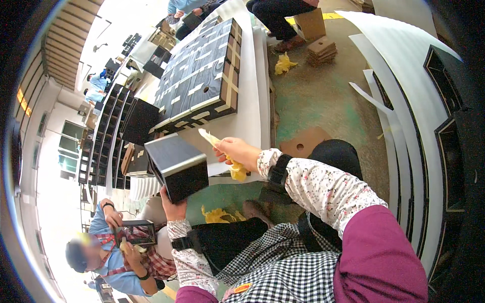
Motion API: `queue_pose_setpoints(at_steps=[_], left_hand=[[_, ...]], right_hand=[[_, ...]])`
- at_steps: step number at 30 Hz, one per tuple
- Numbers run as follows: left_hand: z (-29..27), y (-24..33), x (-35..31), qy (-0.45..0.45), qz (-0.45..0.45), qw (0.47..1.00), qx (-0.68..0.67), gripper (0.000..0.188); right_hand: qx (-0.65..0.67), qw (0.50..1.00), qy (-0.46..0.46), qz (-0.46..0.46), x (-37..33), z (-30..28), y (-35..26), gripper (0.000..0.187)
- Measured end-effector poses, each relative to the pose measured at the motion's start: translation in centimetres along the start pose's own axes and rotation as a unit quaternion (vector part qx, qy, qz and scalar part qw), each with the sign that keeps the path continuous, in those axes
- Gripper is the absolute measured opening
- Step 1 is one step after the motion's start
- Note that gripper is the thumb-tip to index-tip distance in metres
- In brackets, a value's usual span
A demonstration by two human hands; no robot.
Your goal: The person sits on the floor and applies yellow tape to the edges of small black wooden boxes. They pick up a box, smooth the tape along the seams, and place the finished unit onto a stack on the table.
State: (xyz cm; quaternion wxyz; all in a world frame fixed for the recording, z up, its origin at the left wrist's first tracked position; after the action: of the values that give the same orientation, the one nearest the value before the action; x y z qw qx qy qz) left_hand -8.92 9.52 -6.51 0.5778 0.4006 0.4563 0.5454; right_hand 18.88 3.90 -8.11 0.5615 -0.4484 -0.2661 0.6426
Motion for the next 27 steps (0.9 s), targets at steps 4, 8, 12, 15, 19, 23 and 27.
queue_pose_setpoints(at_steps=[4,8,12,15,19,23,27], left_hand=[[2.2,-1.8,1.5,-0.077,0.083,0.990,-0.086,0.036],[6.0,-4.8,1.1,-0.093,0.238,0.951,0.172,0.040],[5.4,-11.6,3.6,-0.095,-0.059,0.941,-0.319,0.042],[6.3,-11.7,2.8,-0.109,-0.010,0.979,-0.174,0.040],[7.3,-10.6,1.8,-0.128,0.119,0.980,0.099,0.038],[6.6,-13.5,2.8,-0.038,-0.153,0.982,-0.104,0.038],[4.2,-13.0,4.2,-0.026,-0.132,0.963,0.235,0.037]], right_hand=[[0.030,0.999,0.039,-0.018,0.2,-1.0,-1.0,0.031],[0.062,0.997,0.041,-0.028,0.4,-1.2,-1.2,0.031],[0.065,0.996,0.044,-0.036,-0.1,-1.3,-1.9,0.030],[0.060,0.996,0.051,-0.038,-0.6,-1.9,-2.1,0.029],[0.055,0.996,0.036,-0.052,-0.5,-1.5,-2.4,0.029],[0.070,0.995,0.034,-0.068,-0.5,-1.2,-2.5,0.028],[0.073,0.993,0.062,-0.063,0.0,-2.3,-2.3,0.027]])
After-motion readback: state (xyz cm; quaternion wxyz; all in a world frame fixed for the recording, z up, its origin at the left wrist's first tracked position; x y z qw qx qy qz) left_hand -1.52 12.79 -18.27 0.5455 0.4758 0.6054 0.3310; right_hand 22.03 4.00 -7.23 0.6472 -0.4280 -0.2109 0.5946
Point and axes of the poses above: each hand's wrist, its own x-axis towards the middle knuckle, its own z-axis out of the palm, y = z × x, the point moved 10 cm from there along x, towards the middle knuckle, and after that the axes turned 9 degrees about y, right-handed, at the moved point
